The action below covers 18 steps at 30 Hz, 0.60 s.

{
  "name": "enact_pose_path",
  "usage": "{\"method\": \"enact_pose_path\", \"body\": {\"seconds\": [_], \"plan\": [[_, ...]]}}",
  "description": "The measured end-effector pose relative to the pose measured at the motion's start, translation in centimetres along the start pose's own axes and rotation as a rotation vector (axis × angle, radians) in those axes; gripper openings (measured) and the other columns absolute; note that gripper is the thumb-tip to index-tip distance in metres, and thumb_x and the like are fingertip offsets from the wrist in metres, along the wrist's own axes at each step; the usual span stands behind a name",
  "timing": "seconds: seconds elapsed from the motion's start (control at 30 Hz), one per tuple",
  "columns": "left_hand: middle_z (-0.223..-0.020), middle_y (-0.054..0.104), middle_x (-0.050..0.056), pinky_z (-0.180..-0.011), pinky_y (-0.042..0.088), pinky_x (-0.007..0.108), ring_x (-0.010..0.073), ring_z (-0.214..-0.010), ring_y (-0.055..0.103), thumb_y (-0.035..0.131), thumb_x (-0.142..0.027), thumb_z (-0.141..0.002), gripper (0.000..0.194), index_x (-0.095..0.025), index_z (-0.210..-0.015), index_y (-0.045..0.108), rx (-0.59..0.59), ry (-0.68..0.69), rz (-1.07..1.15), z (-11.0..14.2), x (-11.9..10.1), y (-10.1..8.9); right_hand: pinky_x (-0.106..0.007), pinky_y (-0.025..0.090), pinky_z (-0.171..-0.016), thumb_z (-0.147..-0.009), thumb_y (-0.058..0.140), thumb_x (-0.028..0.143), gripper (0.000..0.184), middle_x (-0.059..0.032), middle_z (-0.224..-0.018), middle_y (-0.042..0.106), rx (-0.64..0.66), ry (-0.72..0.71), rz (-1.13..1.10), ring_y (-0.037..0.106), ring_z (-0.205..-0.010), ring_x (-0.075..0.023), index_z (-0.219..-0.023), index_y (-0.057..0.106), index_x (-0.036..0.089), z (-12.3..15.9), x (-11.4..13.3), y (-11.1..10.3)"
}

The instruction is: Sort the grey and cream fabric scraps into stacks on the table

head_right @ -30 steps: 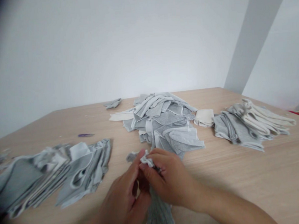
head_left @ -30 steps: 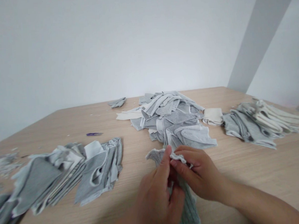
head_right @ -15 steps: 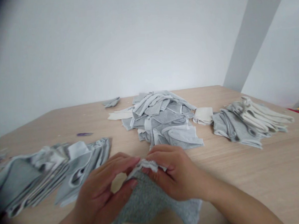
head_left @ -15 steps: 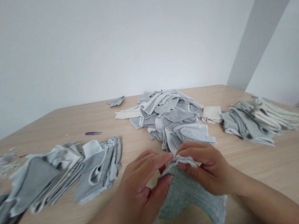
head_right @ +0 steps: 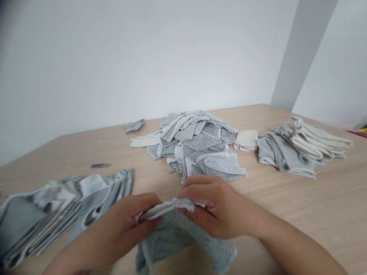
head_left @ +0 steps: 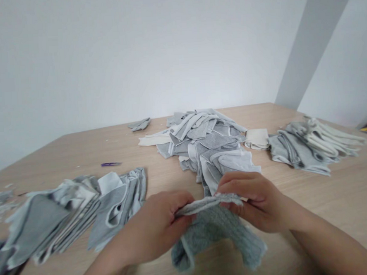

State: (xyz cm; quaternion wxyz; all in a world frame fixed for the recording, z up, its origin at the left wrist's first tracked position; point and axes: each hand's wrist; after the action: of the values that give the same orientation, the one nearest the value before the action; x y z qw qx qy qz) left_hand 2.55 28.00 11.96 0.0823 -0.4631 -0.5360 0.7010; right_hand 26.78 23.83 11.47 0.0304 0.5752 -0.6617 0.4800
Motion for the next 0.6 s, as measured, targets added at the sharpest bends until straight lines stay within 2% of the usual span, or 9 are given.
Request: {"method": "enact_pose_path", "body": {"seconds": [0.17,0.37,0.5,0.6], "plan": [[-0.088,0.06,-0.001,-0.068,0.04,0.023,0.0148,-0.079,0.057,0.045,-0.023,-0.091,0.012,-0.021,-0.087,0.056,-0.001,0.019,-0.148,0.5,0.3,-0.7,-0.025,0.043,-0.063,-0.092,0.053,0.022,0.012,-0.0052,-0.08,0.061,-0.098,-0.024,-0.042,0.055,-0.07,-0.0128,-0.093,0.064,0.016,-0.3,-1.4,0.3],[-0.074,0.061,-0.002,-0.058,0.036,0.023,0.0166,-0.069,0.058,0.044,-0.032,-0.091,0.017,-0.021,-0.084,0.055,0.014,-0.125,-0.25,0.9,1.3,-1.6,-0.025,0.041,-0.064,-0.093,0.05,0.026,0.017,-0.0028,-0.075,0.058,-0.144,-0.055,0.03,0.053,-0.069,-0.0133,-0.088,0.063,0.016,-1.1,-2.7,0.2],[-0.067,0.059,-0.002,-0.057,0.034,0.023,0.0155,-0.062,0.055,0.044,-0.029,-0.089,0.018,-0.02,-0.081,0.057,-0.086,-0.134,-0.333,0.9,2.4,-3.7,-0.026,0.041,-0.066,-0.094,0.048,0.028,0.019,-0.0021,-0.073,0.057,-0.164,-0.106,0.151,0.053,-0.07,-0.0139,-0.085,0.06,0.017,-2.3,-2.9,-0.8],[-0.064,0.058,-0.002,-0.058,0.034,0.023,0.0147,-0.061,0.052,0.045,-0.026,-0.085,0.02,-0.018,-0.075,0.06,-0.239,-0.176,-0.48,0.7,2.2,-5.5,-0.027,0.043,-0.07,-0.094,0.047,0.03,0.019,-0.0035,-0.078,0.061,-0.201,-0.149,0.255,0.056,-0.075,-0.0151,-0.087,0.061,0.019,-3.8,-2.8,-1.6]]}}
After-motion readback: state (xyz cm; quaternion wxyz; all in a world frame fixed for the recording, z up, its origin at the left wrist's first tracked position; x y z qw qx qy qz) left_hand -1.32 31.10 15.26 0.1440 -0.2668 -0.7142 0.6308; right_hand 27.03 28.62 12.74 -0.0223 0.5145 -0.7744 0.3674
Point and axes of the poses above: each hand's wrist, its own z-axis away from the middle knuckle, its own y-axis out of the palm, x = y × z
